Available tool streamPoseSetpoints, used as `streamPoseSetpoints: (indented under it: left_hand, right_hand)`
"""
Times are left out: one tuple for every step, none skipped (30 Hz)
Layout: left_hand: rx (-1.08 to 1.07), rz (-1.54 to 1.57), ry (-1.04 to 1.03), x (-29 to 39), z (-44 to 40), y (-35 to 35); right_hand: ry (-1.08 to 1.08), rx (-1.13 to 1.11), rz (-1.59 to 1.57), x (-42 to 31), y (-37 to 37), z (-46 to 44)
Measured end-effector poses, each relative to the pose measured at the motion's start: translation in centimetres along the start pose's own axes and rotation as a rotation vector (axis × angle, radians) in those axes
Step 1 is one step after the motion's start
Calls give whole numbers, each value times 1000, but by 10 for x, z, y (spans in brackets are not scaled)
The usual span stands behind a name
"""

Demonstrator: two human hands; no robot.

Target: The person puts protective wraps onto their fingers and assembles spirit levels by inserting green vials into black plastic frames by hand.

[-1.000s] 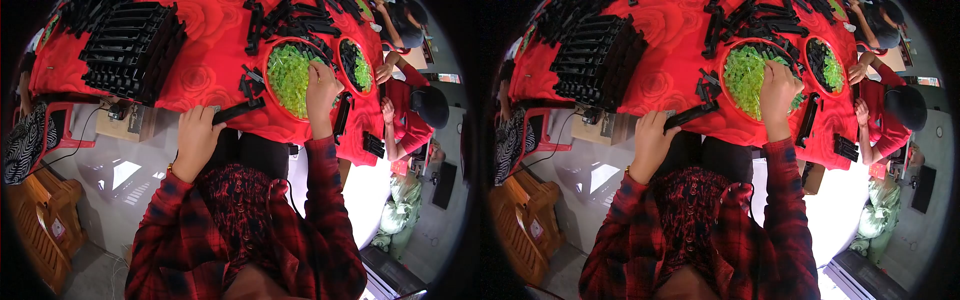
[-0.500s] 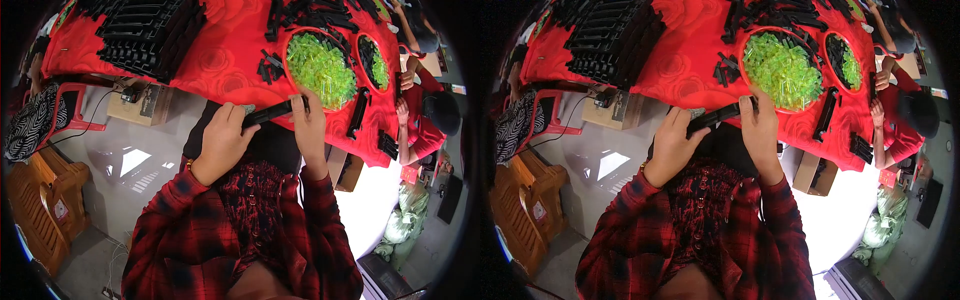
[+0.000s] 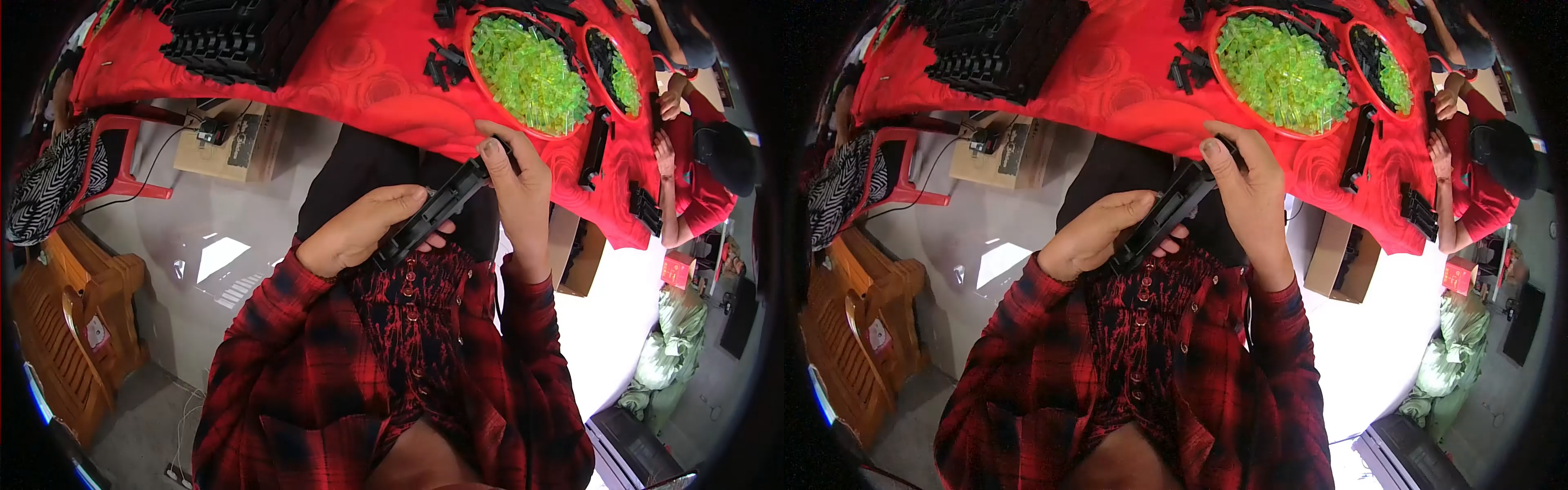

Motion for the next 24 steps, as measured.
streamPoseSetpoints:
  left_hand:
    - [-14,46,23,-5,0,-5]
    - [-27,92,45,-10,0,-8]
    - [-24,93,45,-13,0,-7]
    - [-44,114,40,-16,0,-8]
    - [-64,136,35,-19,-1,-9]
    - [-62,136,35,-22,-1,-7]
    - [-73,141,33,-25,-2,-6]
    - [-84,145,29,-28,-3,-6]
    - [-83,145,26,-30,-3,-5]
    - [-55,168,6,-30,-4,-1]
    - [-26,192,-14,-30,-5,3]
    - [-23,191,-17,-33,-6,7]
    - [-7,218,-61,-32,-8,12]
    - [10,247,-104,-30,-9,17]
    - [13,246,-102,-31,-10,16]
    - [47,295,-154,-27,-10,18]
    - [78,342,-206,-23,-10,22]
    - [59,312,-232,-20,-11,22]
    - [57,310,-231,-21,-11,22]
    - [102,313,-249,-21,-11,25]
    - [147,315,-270,-19,-10,27]
    - [145,310,-273,-19,-10,26]
    - [183,237,-274,-19,-9,28]
    - [217,162,-275,-17,-8,29]
  right_hand:
    - [-8,-9,16,1,-1,2]
    - [-15,-18,31,1,-3,3]
    - [-16,-20,29,1,-4,4]
    - [-13,-22,17,2,-4,6]
    - [-10,-24,5,1,-5,8]
    - [-10,-25,4,1,-7,10]
    - [-36,6,-47,3,-7,13]
    - [-61,36,-97,5,-6,16]
    - [-59,34,-97,7,-8,19]
    - [-16,95,21,4,-3,24]
    - [27,155,138,-1,0,29]
    - [123,156,244,-18,-3,34]
    - [199,147,443,-28,-8,42]
    - [228,97,490,-34,-18,48]
    - [256,47,537,-40,-29,53]
    - [232,-11,540,-34,-39,55]
    - [182,-68,574,-28,-48,57]
    - [151,-82,584,-25,-53,56]
    - [121,-95,595,-23,-59,56]
    - [123,-91,596,-22,-61,54]
    - [113,-102,657,-20,-66,52]
    - [104,-113,718,-18,-70,50]
    - [107,-108,718,-17,-72,49]
    - [102,-116,725,-14,-75,49]
Point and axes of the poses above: each hand's wrist, its own z-axis away from the middle knuckle, its own y-axis out of the back of the hand, x = y × z, the point moved 10 cm from there along -z, towards the middle knuckle, and after that the axes turned 8 degrees about -x, right-handed, at the moved point
